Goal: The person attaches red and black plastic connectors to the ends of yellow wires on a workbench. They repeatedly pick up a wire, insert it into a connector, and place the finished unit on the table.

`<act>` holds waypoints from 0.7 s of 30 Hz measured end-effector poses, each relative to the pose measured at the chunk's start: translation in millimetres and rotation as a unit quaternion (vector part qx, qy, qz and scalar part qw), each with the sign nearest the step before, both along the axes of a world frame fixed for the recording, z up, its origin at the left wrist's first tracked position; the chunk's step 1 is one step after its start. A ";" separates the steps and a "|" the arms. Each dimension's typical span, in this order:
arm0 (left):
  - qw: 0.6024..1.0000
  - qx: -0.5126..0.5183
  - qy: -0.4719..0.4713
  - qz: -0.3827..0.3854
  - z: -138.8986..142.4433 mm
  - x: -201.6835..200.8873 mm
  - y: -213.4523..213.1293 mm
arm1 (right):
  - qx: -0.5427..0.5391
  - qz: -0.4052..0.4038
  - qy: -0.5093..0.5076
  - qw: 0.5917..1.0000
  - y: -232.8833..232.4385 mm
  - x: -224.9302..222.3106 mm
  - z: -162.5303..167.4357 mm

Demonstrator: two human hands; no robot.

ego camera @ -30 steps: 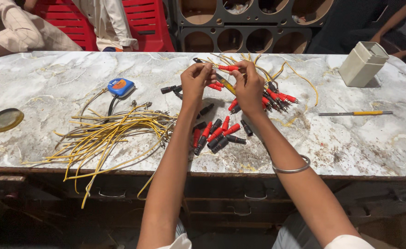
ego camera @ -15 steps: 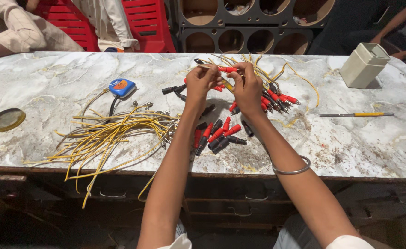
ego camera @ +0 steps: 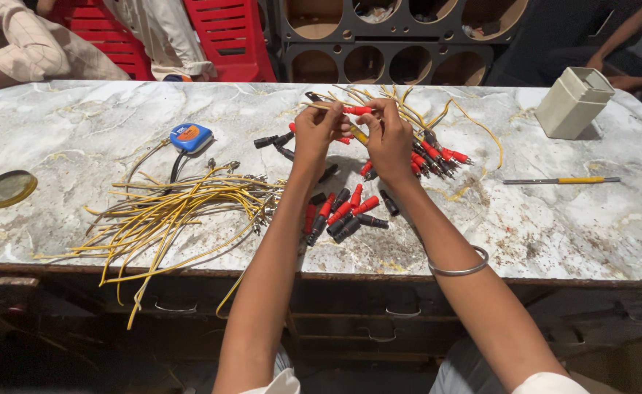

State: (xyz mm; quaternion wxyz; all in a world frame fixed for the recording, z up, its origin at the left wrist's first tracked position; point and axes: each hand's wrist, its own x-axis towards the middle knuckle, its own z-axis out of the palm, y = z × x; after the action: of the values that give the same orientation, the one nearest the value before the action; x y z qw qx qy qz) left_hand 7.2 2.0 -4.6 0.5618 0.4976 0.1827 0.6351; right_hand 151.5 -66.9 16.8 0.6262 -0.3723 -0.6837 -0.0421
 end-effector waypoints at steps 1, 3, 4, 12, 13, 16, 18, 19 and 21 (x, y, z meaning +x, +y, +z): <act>1.000 0.012 -0.008 0.009 -0.1 -0.6 -0.2 | -0.009 -0.007 -0.001 1.000 1.0 0.2 -0.1; 0.999 0.034 -0.023 0.025 -0.1 -2.4 -0.1 | -0.029 -0.022 -0.002 0.999 1.4 1.3 -0.6; 0.999 0.032 -0.022 0.031 0.0 -3.1 0.2 | -0.032 -0.022 -0.001 0.999 1.6 1.3 -0.4; 0.996 -0.017 0.088 -0.006 -2.1 1.1 2.8 | -0.111 -0.019 0.032 0.993 -2.5 -1.4 -0.3; 0.996 -0.007 0.084 0.000 -3.1 0.7 2.9 | -0.068 -0.028 0.018 0.997 -2.2 -1.2 -0.1; 0.998 0.013 0.063 0.028 -4.1 -3.6 4.2 | 0.003 -0.051 0.001 0.999 -1.3 0.9 1.0; 0.998 0.012 0.034 0.060 -2.9 -6.1 5.4 | -0.030 -0.060 0.024 0.997 -2.2 3.4 2.3; 0.997 -0.006 0.052 0.063 -1.9 -6.5 5.7 | -0.049 -0.056 0.030 0.997 -2.5 4.0 2.9; 0.993 -0.043 0.088 0.071 0.1 -5.2 5.4 | -0.089 -0.048 0.042 0.994 -3.7 3.7 3.1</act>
State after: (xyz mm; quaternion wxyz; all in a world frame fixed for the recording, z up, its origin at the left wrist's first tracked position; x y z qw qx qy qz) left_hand 2.1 7.4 -4.5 0.5179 0.5128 0.2932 0.6187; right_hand 155.2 -70.6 19.9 0.6163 -0.4601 -0.6391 0.0050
